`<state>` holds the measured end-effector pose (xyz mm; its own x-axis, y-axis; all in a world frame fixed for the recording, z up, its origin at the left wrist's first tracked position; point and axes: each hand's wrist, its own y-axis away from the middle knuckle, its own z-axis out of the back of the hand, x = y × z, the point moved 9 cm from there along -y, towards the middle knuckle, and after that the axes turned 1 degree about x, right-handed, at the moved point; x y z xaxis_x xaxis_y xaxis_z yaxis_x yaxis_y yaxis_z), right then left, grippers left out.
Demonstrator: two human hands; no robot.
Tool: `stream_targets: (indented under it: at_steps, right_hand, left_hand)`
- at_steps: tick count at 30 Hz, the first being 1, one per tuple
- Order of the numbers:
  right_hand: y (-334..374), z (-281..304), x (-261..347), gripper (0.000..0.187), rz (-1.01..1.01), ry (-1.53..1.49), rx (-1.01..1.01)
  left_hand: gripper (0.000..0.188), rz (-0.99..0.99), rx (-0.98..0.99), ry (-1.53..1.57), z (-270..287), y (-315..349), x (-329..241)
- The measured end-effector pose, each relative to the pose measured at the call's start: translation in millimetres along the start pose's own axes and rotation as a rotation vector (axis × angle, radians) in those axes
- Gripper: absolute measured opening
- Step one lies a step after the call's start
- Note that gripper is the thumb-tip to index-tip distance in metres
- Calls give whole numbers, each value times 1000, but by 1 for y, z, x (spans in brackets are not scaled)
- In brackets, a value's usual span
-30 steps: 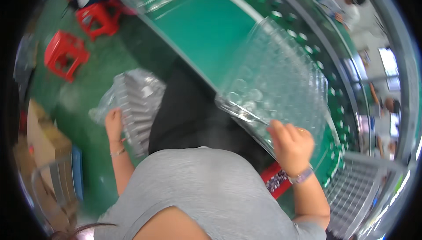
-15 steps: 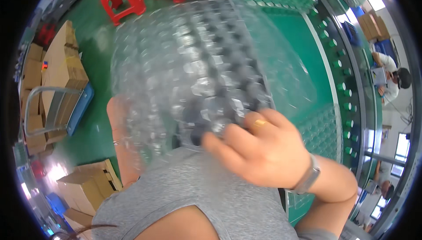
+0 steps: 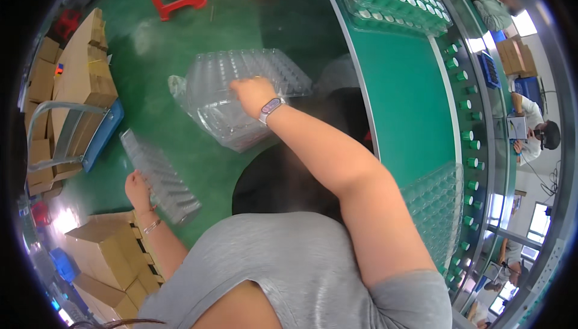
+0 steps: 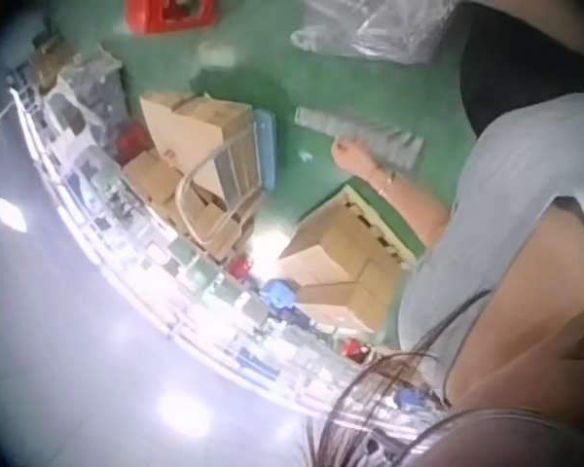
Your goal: Organizing and stacking transparent plastic component trays at a production line station.
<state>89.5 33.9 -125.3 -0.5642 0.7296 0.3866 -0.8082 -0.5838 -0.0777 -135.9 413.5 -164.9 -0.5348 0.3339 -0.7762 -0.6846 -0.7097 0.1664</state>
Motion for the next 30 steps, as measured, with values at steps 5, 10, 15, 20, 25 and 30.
stream_targets:
  at_steps: [5,10,15,20,25,30]
  right_hand:
    - [-8,-1,-100,27,-244,62,-116]
    - [1,22,-221,37,-475,45,-137]
    - [27,-16,-325,33,-901,-173,-256]
    - [38,-46,-385,30,-981,-138,-239]
    - [99,-118,-399,31,-1021,-44,30]
    - [163,-177,-400,30,-1046,-43,75]
  left_hand:
    - [27,-63,20,-111,-6,8,7]
    - [29,54,72,-53,-33,12,-11]
    - [28,103,101,18,-53,12,-25]
    - [26,68,118,-30,-62,21,-59]
    - [21,87,106,17,-70,28,-86]
    - [20,23,52,-33,-82,33,-110]
